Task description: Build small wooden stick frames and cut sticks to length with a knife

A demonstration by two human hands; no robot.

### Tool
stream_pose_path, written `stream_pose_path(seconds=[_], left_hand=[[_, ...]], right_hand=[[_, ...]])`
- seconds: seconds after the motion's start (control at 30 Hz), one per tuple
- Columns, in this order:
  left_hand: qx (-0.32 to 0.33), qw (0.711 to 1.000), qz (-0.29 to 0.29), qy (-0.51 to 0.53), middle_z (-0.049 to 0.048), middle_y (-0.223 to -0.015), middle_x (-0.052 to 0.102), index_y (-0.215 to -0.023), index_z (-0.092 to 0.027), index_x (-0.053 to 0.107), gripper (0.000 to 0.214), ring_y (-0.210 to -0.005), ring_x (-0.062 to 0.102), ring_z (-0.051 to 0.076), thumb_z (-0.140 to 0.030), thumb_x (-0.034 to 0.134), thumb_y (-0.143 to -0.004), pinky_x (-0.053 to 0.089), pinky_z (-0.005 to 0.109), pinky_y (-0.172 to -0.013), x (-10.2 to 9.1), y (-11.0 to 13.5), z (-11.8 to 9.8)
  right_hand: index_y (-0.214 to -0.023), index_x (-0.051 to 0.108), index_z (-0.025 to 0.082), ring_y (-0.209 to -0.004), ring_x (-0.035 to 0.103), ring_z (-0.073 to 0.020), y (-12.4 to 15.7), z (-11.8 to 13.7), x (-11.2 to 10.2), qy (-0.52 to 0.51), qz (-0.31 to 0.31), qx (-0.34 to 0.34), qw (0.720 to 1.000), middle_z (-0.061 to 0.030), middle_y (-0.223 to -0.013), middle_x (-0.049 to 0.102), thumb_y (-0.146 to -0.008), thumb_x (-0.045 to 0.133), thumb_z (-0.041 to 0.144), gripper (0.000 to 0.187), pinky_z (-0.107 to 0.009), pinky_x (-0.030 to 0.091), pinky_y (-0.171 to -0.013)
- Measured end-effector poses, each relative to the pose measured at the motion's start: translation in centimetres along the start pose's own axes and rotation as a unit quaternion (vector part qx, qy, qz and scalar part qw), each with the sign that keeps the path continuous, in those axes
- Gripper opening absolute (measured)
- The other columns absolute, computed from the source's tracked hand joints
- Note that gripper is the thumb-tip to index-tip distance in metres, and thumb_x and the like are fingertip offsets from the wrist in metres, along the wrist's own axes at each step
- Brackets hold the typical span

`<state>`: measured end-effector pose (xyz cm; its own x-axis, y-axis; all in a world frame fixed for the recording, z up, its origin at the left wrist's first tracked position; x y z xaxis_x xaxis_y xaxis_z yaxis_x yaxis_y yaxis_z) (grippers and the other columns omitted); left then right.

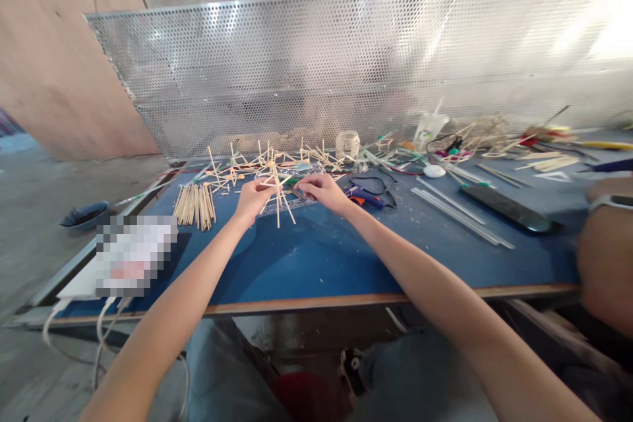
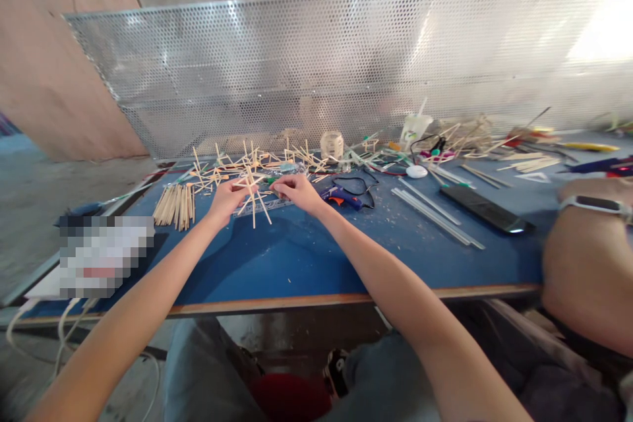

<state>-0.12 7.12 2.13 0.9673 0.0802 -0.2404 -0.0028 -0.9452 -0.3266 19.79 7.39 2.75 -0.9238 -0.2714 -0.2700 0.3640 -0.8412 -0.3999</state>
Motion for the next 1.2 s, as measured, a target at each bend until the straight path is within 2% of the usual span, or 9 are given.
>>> stream_pose_path(seconds=[0.13, 0.33, 0.43, 0.57, 0.73, 0.87, 1.03, 1.13, 1.2], left_hand=[[0.017, 0.999, -0.029, -0.028, 0.0015, -0.065, 0.070, -0.089, -0.018, 0.080, 0.030, -0.069, 0.065, 0.020, -0.045, 0.079, -0.075, 0.048, 0.029, -0.063, -1.2, -0.4, -0.3], [0.048, 0.993, -0.068, -0.080, 0.0050, -0.080, 0.076, -0.092, -0.018, 0.081, 0.030, -0.075, 0.066, 0.020, -0.044, 0.076, -0.078, 0.045, 0.029, -0.066, -4.8, -1.1, -1.4], [-0.012, 0.990, -0.001, -0.141, 0.0066, -0.088, 0.079, -0.102, -0.018, 0.081, 0.036, -0.071, 0.064, 0.019, -0.043, 0.075, -0.076, 0.042, 0.029, -0.062, -6.1, -1.6, -0.3], [-0.089, 0.973, 0.093, -0.193, 0.0077, -0.085, 0.079, -0.079, -0.021, 0.083, 0.023, -0.063, 0.060, 0.018, -0.037, 0.083, -0.062, 0.038, 0.029, -0.057, -7.8, -2.5, 1.4], [-0.150, 0.940, 0.153, -0.266, 0.0034, -0.065, 0.071, -0.063, -0.024, 0.079, 0.017, -0.058, 0.056, 0.017, -0.035, 0.087, -0.053, 0.034, 0.028, -0.055, -9.7, -4.5, 2.5], [-0.183, 0.913, 0.170, -0.323, 0.0011, -0.055, 0.061, -0.056, -0.023, 0.074, 0.017, -0.053, 0.050, 0.017, -0.030, 0.088, -0.050, 0.030, 0.029, -0.054, -10.3, -6.5, 3.0], [-0.200, 0.900, 0.176, -0.345, 0.0003, -0.049, 0.053, -0.051, -0.022, 0.069, 0.022, -0.052, 0.048, 0.017, -0.023, 0.090, -0.046, 0.029, 0.030, -0.054, -9.4, -8.8, 3.6], [-0.174, 0.915, 0.168, -0.322, 0.0022, -0.049, 0.056, -0.051, -0.020, 0.070, 0.025, -0.051, 0.048, 0.017, -0.019, 0.092, -0.039, 0.030, 0.030, -0.054, -8.9, -9.7, 3.5], [-0.118, 0.942, 0.133, -0.285, 0.0032, -0.050, 0.059, -0.053, -0.021, 0.072, 0.023, -0.052, 0.048, 0.016, -0.019, 0.091, -0.040, 0.031, 0.029, -0.054, -9.0, -10.1, 2.9]], right_hand=[[-0.093, 0.077, 0.014, -0.056, 0.050, -0.0105, 0.0, 0.0, -0.1, 0.021, 0.001, -0.003, 1.000, 0.0004, -0.063, 0.060, -0.083, 0.065, 0.046, 0.035, -0.026, 0.040, -0.054], [-0.088, 0.078, 0.015, -0.064, 0.056, -0.0131, 0.2, 0.1, -0.1, 0.058, 0.002, -0.014, 0.998, -0.0025, -0.069, 0.066, -0.082, 0.067, 0.043, 0.030, -0.028, 0.044, -0.059], [-0.089, 0.078, 0.016, -0.063, 0.055, -0.0125, 0.3, 0.2, -0.1, 0.062, 0.004, -0.013, 0.998, -0.0027, -0.069, 0.066, -0.084, 0.065, 0.044, 0.032, -0.027, 0.043, -0.057], [-0.092, 0.078, 0.015, -0.061, 0.053, -0.0117, 0.3, 0.2, -0.2, 0.064, 0.005, -0.009, 0.998, -0.0029, -0.071, 0.066, -0.085, 0.064, 0.044, 0.033, -0.027, 0.043, -0.056], [-0.094, 0.078, 0.015, -0.062, 0.054, -0.0124, 0.2, 0.1, -0.2, 0.068, 0.006, -0.013, 0.998, -0.0033, -0.071, 0.066, -0.086, 0.064, 0.044, 0.033, -0.028, 0.044, -0.058], [-0.092, 0.078, 0.016, -0.063, 0.055, -0.0129, 0.2, -0.2, -0.3, 0.081, 0.006, -0.019, 0.996, -0.0033, -0.072, 0.067, -0.087, 0.064, 0.042, 0.031, -0.028, 0.043, -0.058], [-0.092, 0.079, 0.016, -0.064, 0.057, -0.0131, 0.1, -0.8, -0.1, 0.097, 0.014, -0.022, 0.995, -0.0032, -0.073, 0.068, -0.086, 0.063, 0.040, 0.030, -0.028, 0.044, -0.059], [-0.094, 0.079, 0.015, -0.065, 0.058, -0.0136, 0.1, -1.0, 0.0, 0.101, 0.021, -0.021, 0.994, -0.0039, -0.074, 0.069, -0.086, 0.062, 0.039, 0.030, -0.028, 0.046, -0.061], [-0.095, 0.079, 0.015, -0.066, 0.059, -0.0139, 0.1, -1.0, 0.0, 0.104, 0.022, -0.021, 0.994, -0.0044, -0.074, 0.070, -0.087, 0.062, 0.039, 0.030, -0.029, 0.047, -0.061]])
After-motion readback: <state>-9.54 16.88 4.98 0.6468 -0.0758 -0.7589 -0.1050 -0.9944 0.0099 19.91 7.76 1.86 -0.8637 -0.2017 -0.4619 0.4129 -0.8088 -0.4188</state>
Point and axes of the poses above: each hand's wrist, its own y-axis away from the middle knuckle, its own x-axis out of the palm, z = x × y, the point moved 7 cm from there along -y, towards the middle knuckle
